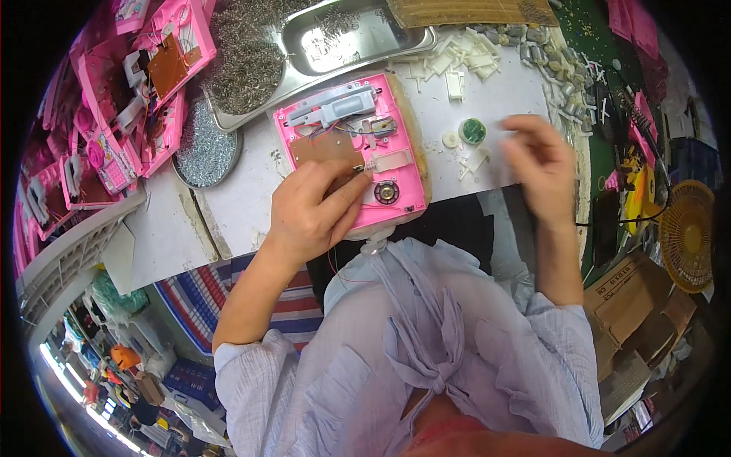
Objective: Soldering wires and using an electric screwdriver to assemble a pink plastic toy at a factory workstation.
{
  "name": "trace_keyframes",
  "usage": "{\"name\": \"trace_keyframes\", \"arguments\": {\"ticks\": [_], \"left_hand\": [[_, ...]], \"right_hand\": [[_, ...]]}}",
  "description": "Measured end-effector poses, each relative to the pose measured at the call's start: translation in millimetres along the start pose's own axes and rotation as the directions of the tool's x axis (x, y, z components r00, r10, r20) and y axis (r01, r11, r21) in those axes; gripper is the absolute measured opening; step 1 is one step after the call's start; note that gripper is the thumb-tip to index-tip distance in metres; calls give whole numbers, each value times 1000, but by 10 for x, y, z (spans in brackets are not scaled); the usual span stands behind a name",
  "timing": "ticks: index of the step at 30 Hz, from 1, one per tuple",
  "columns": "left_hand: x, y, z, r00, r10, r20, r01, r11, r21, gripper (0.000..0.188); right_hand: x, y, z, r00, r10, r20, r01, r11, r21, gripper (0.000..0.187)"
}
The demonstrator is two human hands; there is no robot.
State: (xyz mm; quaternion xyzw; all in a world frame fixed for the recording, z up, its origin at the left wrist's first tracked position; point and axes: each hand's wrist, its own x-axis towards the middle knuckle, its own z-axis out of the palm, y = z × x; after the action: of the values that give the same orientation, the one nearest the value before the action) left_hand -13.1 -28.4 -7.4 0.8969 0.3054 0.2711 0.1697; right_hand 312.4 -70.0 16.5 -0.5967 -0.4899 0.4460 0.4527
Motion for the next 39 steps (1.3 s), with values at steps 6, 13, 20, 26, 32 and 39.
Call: {"name": "trace_keyframes", "arguments": {"ticks": [6, 13, 20, 26, 32, 39], "left_hand": [[27, 4, -88, 999, -9, -41, 10, 999, 31, 35], [318, -67, -48, 988, -10, -153, 38, 983, 181, 35], [448, -104, -32, 999, -42, -30, 48, 967, 250, 35], [523, -115, -3, 1000, -17, -23, 22, 966, 258, 30], [599, -211, -49, 997, 65, -34, -55, 969, 241, 23], [756, -223, -71, 998, -57, -20, 58, 996, 66, 24]], "right_hand": [[547, -121, 778, 903, -338, 264, 429, 712, -556, 16], [643, -326, 961, 899, -210, 385, 435, 532, -726, 25], [703, -217, 819, 939, -68, 336, 232, 847, -479, 19], [464, -279, 1155, 828, -296, 477, 540, 186, -821, 16], [544, -745, 983, 702, 152, 696, 661, 225, -716, 19], [3232, -239, -1521, 986, -69, -151, -132, 231, -964, 47]]}}
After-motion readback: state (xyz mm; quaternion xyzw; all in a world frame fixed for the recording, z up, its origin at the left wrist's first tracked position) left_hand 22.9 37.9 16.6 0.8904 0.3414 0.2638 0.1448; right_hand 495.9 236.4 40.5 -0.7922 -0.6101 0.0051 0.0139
